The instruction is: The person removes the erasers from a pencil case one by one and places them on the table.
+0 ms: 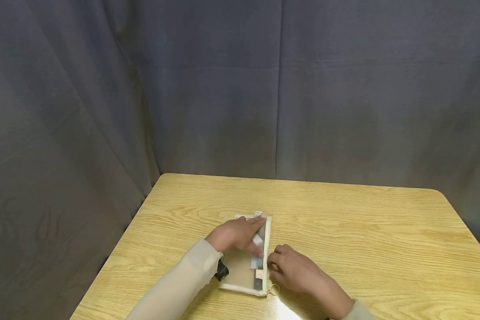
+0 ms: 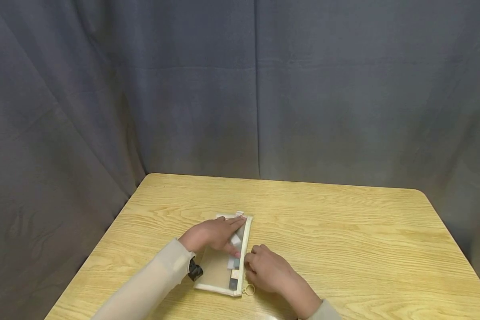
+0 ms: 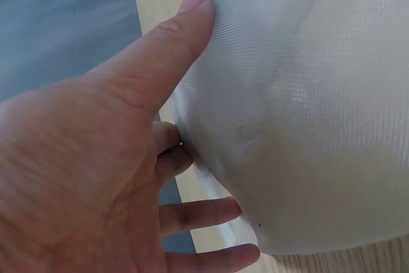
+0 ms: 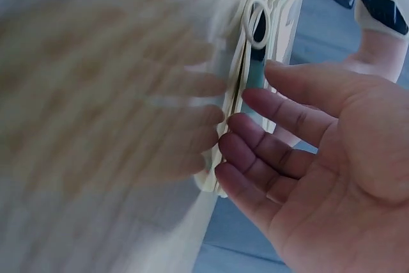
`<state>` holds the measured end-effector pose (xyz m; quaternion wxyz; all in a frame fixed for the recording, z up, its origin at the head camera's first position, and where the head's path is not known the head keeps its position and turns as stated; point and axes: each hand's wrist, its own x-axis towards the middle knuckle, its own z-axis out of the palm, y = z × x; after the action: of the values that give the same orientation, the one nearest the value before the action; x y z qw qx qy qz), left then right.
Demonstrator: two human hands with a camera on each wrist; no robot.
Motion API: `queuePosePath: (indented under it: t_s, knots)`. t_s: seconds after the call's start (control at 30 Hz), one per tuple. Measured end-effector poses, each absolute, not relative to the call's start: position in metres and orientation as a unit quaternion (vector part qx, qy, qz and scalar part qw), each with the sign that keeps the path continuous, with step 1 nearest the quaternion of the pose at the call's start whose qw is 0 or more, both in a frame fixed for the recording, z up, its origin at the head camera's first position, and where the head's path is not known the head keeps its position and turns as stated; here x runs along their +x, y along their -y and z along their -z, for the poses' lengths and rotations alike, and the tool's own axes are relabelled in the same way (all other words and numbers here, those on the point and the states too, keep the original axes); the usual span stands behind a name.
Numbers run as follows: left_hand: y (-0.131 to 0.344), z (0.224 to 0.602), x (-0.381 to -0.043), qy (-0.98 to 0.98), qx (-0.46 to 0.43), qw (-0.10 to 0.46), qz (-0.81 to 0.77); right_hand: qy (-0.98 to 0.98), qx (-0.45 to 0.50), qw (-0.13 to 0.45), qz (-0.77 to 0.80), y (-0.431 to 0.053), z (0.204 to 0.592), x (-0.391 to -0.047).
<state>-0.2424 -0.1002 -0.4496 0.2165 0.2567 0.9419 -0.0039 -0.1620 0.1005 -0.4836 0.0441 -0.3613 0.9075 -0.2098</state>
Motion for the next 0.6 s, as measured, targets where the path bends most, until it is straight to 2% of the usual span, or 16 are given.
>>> queuePosePath:
  t_s: [0.2,0.6]
  knots:
    - [0.103,0.449,-0.244,-0.939,0.265,0.216,-0.026,-0.899,-0.355,0.065,0.250,-0.106,0.483,-0.170]
    - [0.114,0.460,-0.246,-0.938,0.274,0.195,-0.087,-0.905,-0.334,0.062,0.257,-0.107,0.486,-0.188]
